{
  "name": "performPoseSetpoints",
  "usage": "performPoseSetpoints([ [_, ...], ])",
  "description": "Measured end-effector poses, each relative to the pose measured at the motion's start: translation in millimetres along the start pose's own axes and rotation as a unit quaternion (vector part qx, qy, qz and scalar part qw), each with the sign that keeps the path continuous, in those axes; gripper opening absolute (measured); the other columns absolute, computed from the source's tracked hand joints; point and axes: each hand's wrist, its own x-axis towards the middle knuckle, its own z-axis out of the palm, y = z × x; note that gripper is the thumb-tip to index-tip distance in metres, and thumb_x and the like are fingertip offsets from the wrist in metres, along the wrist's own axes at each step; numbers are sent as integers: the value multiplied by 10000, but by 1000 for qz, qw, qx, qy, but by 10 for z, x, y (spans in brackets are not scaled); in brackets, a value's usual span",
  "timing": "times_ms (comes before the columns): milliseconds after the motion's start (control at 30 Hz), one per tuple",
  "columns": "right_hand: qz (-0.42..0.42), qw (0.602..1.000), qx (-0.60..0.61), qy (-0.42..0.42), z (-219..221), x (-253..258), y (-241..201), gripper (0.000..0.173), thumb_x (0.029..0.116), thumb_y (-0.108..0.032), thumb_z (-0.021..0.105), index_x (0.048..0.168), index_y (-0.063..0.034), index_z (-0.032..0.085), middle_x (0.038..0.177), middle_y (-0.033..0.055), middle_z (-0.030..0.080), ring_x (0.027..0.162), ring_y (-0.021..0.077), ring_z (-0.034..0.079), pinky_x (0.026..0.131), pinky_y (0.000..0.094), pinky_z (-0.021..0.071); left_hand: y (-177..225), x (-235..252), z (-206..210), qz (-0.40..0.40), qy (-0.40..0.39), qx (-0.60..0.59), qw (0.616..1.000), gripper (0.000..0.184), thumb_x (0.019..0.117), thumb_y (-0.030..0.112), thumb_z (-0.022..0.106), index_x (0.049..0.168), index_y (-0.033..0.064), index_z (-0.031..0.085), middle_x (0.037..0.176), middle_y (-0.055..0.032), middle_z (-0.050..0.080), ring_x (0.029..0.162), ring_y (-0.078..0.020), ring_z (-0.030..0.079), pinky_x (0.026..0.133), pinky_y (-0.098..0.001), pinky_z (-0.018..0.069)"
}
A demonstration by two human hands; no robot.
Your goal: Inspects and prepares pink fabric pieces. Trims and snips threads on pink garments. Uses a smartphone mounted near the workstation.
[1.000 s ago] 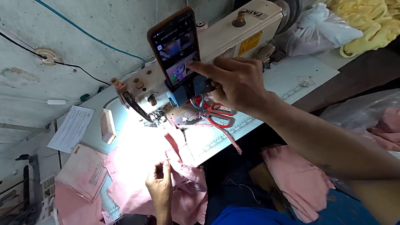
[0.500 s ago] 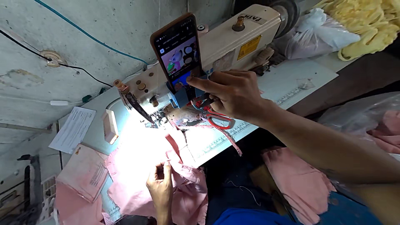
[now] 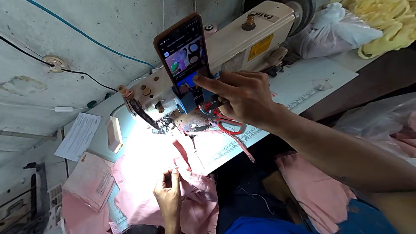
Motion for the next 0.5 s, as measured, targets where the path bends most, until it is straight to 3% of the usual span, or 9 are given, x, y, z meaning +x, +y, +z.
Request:
performPoseSetpoints([
  [500, 1, 1000, 0, -5, 9, -63, 4, 473, 952, -116, 529, 1396, -196, 669, 710, 75, 572, 583, 257, 542, 508, 384, 375, -9, -14, 0, -3, 5, -5, 1000, 86, 939, 89, 652, 923, 17, 697, 735, 2, 683, 631, -64, 668, 582, -216, 587],
])
